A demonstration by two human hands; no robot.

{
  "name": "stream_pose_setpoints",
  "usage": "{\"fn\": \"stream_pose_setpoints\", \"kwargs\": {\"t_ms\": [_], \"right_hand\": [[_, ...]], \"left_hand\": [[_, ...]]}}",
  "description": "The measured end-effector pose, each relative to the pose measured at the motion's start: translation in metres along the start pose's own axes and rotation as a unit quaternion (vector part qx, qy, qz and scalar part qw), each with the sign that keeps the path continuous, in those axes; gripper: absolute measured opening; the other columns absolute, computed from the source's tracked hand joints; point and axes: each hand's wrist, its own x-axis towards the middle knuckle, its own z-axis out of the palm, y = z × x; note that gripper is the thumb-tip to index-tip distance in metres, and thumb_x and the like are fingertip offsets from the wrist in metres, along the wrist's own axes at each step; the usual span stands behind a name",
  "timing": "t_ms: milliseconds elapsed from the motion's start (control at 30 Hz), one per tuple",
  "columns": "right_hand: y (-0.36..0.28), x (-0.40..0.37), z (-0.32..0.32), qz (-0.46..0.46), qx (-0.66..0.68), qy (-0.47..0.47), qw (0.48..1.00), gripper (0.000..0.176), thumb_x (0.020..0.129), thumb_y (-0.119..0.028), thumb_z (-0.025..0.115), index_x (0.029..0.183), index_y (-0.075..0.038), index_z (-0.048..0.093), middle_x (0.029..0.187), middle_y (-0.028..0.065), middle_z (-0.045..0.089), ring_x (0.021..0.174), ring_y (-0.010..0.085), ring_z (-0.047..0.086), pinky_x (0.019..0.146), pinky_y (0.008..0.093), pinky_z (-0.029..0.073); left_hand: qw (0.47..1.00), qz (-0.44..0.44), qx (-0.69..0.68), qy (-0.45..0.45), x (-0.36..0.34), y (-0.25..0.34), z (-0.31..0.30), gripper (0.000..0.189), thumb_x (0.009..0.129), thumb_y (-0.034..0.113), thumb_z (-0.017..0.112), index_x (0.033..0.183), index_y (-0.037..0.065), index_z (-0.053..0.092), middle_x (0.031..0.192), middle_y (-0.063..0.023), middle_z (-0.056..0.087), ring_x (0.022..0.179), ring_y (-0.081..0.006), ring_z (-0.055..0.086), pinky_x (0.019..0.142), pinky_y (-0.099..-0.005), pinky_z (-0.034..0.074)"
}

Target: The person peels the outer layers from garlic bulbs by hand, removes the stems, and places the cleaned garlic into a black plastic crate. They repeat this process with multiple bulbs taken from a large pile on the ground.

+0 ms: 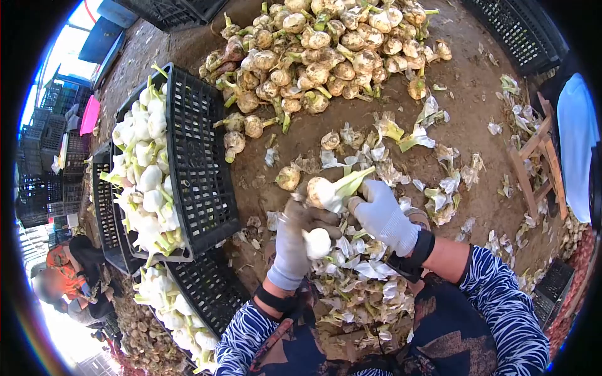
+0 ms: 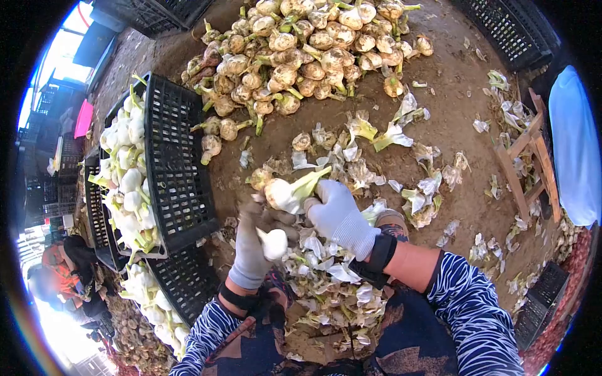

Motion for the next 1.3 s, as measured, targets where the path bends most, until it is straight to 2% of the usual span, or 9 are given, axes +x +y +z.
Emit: {"fn": "stream_pose_setpoints", "kwargs": {"t_ms": [67,233,300,533,600,667,933,1033,1300], "right_hand": [[-0.003,-0.006,0.004,-0.16,-0.22,0.018,0.962,0.017,0.08,-0.012,0.06,0.092,0.001,0.06,0.083,0.0216,0.064,0.082,0.04,0.062,0.068,0.0426,0.049],[0.009,-0.009,0.004,-0.276,-0.247,-0.08,0.925,0.029,0.078,-0.012,0.06,0.103,0.002,0.061,0.084,0.018,0.066,0.074,0.0335,0.065,0.063,0.0397,0.051],[-0.016,-0.011,-0.011,0.091,0.061,-0.245,0.963,0.028,0.083,-0.013,0.06,0.105,0.003,0.062,0.082,0.0114,0.068,0.061,0.0196,0.064,0.054,0.0318,0.051],[-0.022,0.019,-0.032,0.063,0.385,-0.025,0.92,0.024,0.085,-0.012,0.06,0.104,0.001,0.064,0.079,0.0041,0.066,0.056,0.0096,0.058,0.051,0.0254,0.047],[-0.02,0.043,-0.064,0.071,0.035,-0.127,0.989,0.033,0.089,-0.026,0.063,0.109,0.0,0.061,0.086,0.0118,0.068,0.072,0.0185,0.067,0.063,0.0327,0.054],[-0.025,0.047,-0.059,-0.03,-0.568,-0.09,0.817,0.055,0.084,-0.048,0.066,0.116,-0.004,0.06,0.115,0.0212,0.063,0.1,0.0387,0.061,0.089,0.0364,0.049],[-0.016,0.007,-0.015,-0.036,-0.082,-0.091,0.992,0.023,0.082,-0.02,0.072,0.095,-0.002,0.065,0.092,0.0122,0.067,0.085,0.0235,0.065,0.075,0.0337,0.05],[-0.021,0.005,-0.005,-0.163,-0.196,0.034,0.966,0.015,0.083,-0.014,0.067,0.091,-0.003,0.062,0.084,0.0128,0.063,0.077,0.0288,0.064,0.067,0.0364,0.05],[-0.004,0.001,0.008,-0.279,-0.287,-0.023,0.916,0.011,0.083,-0.017,0.062,0.087,-0.008,0.057,0.083,0.0124,0.06,0.075,0.0342,0.062,0.063,0.0435,0.049]], "left_hand": [[0.882,0.272,0.357,0.146,0.008,-0.014,0.015,0.054,0.095,0.043,0.056,0.129,0.002,0.047,0.111,-0.01,0.06,0.099,-0.0177,0.061,0.085,-0.0301,0.051],[0.92,0.193,0.319,0.124,0.003,-0.006,-0.008,0.052,0.097,0.043,0.053,0.127,0.001,0.05,0.111,-0.0092,0.063,0.097,-0.0185,0.063,0.084,-0.0278,0.051],[0.988,0.058,0.08,0.122,0.006,-0.007,-0.006,0.057,0.093,0.052,0.055,0.121,0.002,0.055,0.104,-0.0122,0.065,0.085,-0.0199,0.066,0.071,-0.0275,0.054],[0.99,-0.052,0.13,-0.015,-0.008,0.006,-0.014,0.069,0.081,0.051,0.072,0.125,0.002,0.05,0.102,-0.0155,0.063,0.072,-0.023,0.066,0.057,-0.0323,0.057],[0.989,-0.096,0.114,0.018,-0.012,0.005,-0.006,0.084,0.069,0.051,0.082,0.128,0.003,0.046,0.102,-0.0168,0.062,0.078,-0.0247,0.067,0.063,-0.0337,0.058],[0.987,-0.099,0.126,0.008,-0.013,0.006,-0.011,0.083,0.07,0.052,0.081,0.127,0.001,0.047,0.1,-0.015,0.063,0.079,-0.0231,0.066,0.065,-0.0334,0.058],[0.978,-0.066,0.176,0.096,0.004,0.012,-0.018,0.053,0.092,0.045,0.061,0.12,0.001,0.053,0.097,-0.0115,0.065,0.077,-0.017,0.067,0.065,-0.029,0.057],[0.981,0.057,0.037,0.179,-0.003,0.01,-0.007,0.029,0.09,0.012,0.052,0.116,-0.001,0.055,0.091,-0.0128,0.067,0.074,-0.0203,0.068,0.06,-0.0286,0.056],[0.97,0.064,0.094,0.213,0.011,0.001,-0.005,0.044,0.098,0.043,0.049,0.118,0.004,0.055,0.091,-0.0042,0.065,0.074,-0.0136,0.065,0.061,-0.0257,0.054]]}}
